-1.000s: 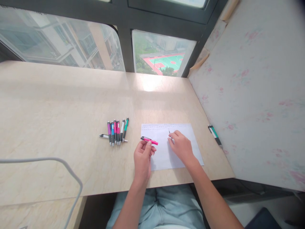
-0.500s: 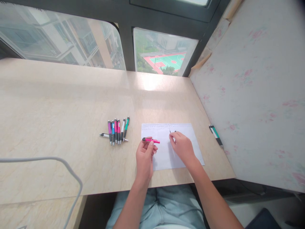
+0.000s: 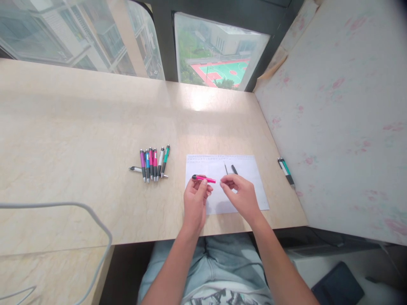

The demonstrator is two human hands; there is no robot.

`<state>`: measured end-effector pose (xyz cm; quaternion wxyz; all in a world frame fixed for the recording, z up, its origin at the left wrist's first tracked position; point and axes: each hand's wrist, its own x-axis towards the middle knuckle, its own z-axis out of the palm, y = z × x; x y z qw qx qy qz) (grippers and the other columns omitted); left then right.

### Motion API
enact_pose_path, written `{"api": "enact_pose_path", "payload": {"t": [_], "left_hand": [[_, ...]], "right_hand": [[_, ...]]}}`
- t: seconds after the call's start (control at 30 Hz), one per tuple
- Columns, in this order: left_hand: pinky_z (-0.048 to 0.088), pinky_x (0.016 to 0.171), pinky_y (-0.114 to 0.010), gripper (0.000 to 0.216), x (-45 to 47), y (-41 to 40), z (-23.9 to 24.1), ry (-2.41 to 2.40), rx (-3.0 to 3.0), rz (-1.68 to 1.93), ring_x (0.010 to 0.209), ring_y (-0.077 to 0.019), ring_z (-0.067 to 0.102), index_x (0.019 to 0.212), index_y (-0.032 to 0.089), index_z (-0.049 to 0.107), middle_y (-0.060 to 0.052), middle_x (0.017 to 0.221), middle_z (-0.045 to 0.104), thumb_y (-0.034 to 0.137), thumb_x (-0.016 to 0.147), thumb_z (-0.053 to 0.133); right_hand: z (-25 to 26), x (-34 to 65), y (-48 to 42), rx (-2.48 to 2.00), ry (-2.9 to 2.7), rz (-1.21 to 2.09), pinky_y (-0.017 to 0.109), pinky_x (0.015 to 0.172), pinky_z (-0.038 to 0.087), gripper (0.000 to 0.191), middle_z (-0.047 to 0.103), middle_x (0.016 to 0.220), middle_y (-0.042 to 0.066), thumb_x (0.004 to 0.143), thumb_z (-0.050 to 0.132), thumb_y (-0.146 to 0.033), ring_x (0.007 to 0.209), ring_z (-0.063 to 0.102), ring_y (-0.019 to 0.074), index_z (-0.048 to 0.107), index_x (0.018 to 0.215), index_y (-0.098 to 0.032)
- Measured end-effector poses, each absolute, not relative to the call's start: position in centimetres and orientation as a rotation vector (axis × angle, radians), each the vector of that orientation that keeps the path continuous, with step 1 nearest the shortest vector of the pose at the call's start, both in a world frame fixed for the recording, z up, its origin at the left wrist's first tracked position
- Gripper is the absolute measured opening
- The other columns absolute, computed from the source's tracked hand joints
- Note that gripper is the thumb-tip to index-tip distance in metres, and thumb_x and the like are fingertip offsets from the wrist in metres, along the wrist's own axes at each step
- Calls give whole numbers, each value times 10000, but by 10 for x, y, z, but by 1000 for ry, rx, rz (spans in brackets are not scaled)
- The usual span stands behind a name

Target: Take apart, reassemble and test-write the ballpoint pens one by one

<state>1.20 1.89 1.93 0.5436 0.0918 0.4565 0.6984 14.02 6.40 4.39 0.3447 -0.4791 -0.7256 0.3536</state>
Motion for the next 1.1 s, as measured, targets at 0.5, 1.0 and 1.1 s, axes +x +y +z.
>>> {"api": "enact_pose_path", "payload": {"t": [0.5, 1.0, 1.1], "left_hand": [[475, 613, -151, 197, 24, 17, 24, 816, -97, 1556, 647, -55, 583, 895, 156, 628, 2, 799, 634, 193, 747, 752], [461, 566, -138, 190, 20, 20, 18, 734, -180, 1564, 649, -52, 581, 882, 160, 630, -20, 835, 674, 179, 743, 757], [464, 577, -143, 206, 20, 20, 17, 756, -149, 1564, 650, -52, 578, 896, 166, 625, -14, 826, 670, 179, 740, 759]], "right_hand": [[65, 137, 60, -1188, -1999, 864, 273, 678, 499, 78, 687, 826, 15, 889, 594, -202, 717, 618, 142, 664, 854, -210], [19, 176, 63, -1748, -2066, 353, 290, 615, 391, 108, 689, 802, 20, 871, 581, -275, 651, 578, 167, 674, 860, -220], [9, 169, 59, -1832, -2104, 292, 276, 568, 342, 132, 670, 851, 36, 861, 588, -324, 717, 590, 181, 666, 894, -222]]}}
